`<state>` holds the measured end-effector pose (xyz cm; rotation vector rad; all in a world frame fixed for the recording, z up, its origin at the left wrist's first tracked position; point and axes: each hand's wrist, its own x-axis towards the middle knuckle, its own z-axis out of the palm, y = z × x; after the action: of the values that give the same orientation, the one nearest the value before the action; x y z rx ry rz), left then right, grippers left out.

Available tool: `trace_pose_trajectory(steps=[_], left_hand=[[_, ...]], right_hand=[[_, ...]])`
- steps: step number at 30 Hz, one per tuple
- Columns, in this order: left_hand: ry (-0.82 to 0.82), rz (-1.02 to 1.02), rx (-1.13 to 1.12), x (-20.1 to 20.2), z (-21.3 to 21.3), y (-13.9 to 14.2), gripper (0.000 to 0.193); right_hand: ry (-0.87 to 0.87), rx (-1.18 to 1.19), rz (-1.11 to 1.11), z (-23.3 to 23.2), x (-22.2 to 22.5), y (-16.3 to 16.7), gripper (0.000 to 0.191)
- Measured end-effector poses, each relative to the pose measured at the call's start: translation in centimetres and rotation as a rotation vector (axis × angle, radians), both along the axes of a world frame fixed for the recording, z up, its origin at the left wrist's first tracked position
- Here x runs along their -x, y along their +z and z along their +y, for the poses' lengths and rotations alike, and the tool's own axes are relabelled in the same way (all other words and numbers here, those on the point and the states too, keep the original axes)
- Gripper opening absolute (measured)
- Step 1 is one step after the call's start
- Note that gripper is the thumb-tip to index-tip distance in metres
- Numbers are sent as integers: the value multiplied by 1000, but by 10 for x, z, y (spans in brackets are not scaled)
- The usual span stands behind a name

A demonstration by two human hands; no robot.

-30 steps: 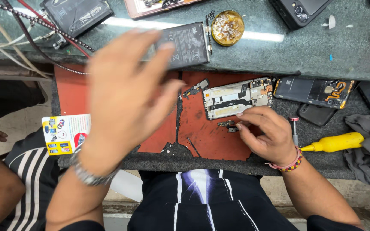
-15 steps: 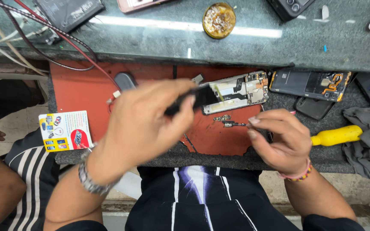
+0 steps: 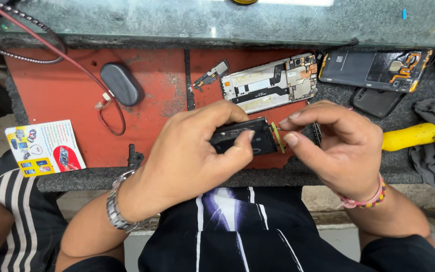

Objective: The person uses a soldering iron to desolder the connector on a phone battery, then works the old battery free from the disassembled phone body by hand. They peel a small flex cable component from the battery and press and bend the battery's edge while holding it over the repair bench.

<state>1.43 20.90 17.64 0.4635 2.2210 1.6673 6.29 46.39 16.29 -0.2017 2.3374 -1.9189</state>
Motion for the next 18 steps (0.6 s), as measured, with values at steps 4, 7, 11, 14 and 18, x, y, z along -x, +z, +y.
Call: trace_pose_trajectory(steps=[4,7,11,14,18], left_hand=[[2,-31,9,7,7,-9,22],[-17,-102,-28,10,7,-13,24],[-63,-115,-71,13,6,-18,21],[-86,-180,-72,12,7,-22,20],[-93,-217,-40,7,5,-25,19]], right_hand=[[30,-65,6,-2,8,-1,21],[9,-24,-65,-3,9,-4,20],[-43,118,-282,-3,9,-11,22],[-66,212,-445,0,8,-15,17],[-23,134,-397,-2,5,-13,15]])
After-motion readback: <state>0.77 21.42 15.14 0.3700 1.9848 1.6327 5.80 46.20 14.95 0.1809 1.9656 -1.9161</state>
